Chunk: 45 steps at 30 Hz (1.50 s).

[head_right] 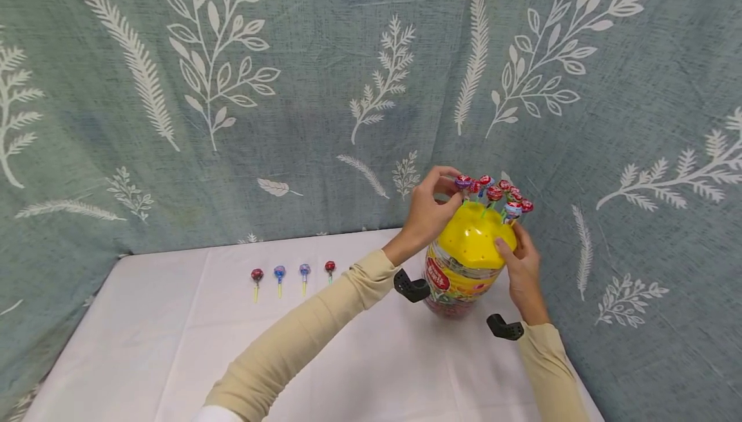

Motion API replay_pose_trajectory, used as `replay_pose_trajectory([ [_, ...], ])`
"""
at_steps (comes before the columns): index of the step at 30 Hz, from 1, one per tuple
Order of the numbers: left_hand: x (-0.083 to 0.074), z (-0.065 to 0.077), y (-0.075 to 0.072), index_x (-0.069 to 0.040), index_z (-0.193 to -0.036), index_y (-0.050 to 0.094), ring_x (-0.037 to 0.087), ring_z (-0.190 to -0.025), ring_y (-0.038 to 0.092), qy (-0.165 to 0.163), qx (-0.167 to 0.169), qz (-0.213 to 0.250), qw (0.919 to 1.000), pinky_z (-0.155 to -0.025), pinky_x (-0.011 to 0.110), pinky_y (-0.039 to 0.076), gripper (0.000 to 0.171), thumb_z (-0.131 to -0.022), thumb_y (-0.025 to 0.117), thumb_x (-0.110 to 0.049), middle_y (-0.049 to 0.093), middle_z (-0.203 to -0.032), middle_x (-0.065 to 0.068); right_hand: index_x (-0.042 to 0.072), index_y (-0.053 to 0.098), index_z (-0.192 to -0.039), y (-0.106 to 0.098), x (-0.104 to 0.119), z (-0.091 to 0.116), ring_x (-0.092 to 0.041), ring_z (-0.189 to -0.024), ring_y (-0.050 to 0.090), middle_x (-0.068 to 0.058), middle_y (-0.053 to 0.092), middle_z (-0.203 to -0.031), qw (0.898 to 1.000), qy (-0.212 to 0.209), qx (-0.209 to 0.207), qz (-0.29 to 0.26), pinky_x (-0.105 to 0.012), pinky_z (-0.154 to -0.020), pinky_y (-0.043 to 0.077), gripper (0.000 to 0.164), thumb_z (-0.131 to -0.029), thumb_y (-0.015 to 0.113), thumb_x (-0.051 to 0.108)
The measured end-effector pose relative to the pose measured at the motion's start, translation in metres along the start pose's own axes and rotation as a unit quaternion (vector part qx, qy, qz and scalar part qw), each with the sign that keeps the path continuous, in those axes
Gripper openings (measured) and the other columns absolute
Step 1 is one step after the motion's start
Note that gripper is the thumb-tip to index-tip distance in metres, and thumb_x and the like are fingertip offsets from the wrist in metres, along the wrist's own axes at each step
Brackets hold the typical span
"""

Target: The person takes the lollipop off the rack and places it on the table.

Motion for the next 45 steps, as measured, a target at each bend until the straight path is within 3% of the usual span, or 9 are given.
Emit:
replay_pose_trajectory([
  [17,0.034,0.017,-0.036,-0.008,-0.112,0.055,0.012,-0.073,0.059,-0.027,-0.018,-0.014,0.9994,-0.065,0.023,0.05,0.027,-0.087,0.063,-0.003,0.064,-0.085,0.005,0.005,0.028,-0.147,-0.001,0.001,-0.001,-0.011,-0.114,0.048,-0.003,0.04,-0.137,1.0,-0.015,-0.001,-0.008,-0.013,-0.089,0.043,0.052,-0.098,0.046,0.007],
  [25,0.054,0.029,-0.05,-0.006,-0.114,0.057,0.022,-0.075,0.059,-0.059,-0.031,-0.003,0.9978,-0.062,0.03,0.051,0.029,-0.087,0.065,-0.003,0.064,-0.086,0.012,0.005,0.027,-0.147,0.0,0.004,-0.002,-0.012,-0.114,0.049,-0.004,0.04,-0.137,1.0,-0.02,0.007,-0.011,-0.013,-0.09,0.043,0.053,-0.098,0.047,0.008],
  [36,0.083,0.046,-0.065,-0.008,-0.111,0.058,0.014,-0.075,0.059,-0.107,-0.04,-0.029,0.993,-0.069,0.026,0.051,0.027,-0.086,0.065,-0.003,0.063,-0.085,0.003,0.005,0.026,-0.148,0.0,0.002,0.001,-0.011,-0.114,0.049,-0.003,0.04,-0.137,1.0,-0.006,0.0,-0.021,-0.013,-0.09,0.043,0.054,-0.098,0.047,0.009],
  [45,0.113,0.065,-0.078,-0.009,-0.114,0.057,0.014,-0.076,0.06,-0.157,-0.045,-0.036,0.986,-0.062,0.027,0.051,0.028,-0.087,0.064,-0.005,0.063,-0.088,0.004,0.004,0.026,-0.147,0.001,0.002,0.0,-0.012,-0.113,0.048,-0.004,0.039,-0.136,0.999,-0.018,0.007,-0.027,-0.014,-0.089,0.044,0.052,-0.098,0.045,0.008],
])
Point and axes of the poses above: each hand's wrist, its own z-axis away from the middle knuckle, its own y-axis out of the palm, x = y × z, the point moved 8 cm from there along -z, towards the middle knuckle
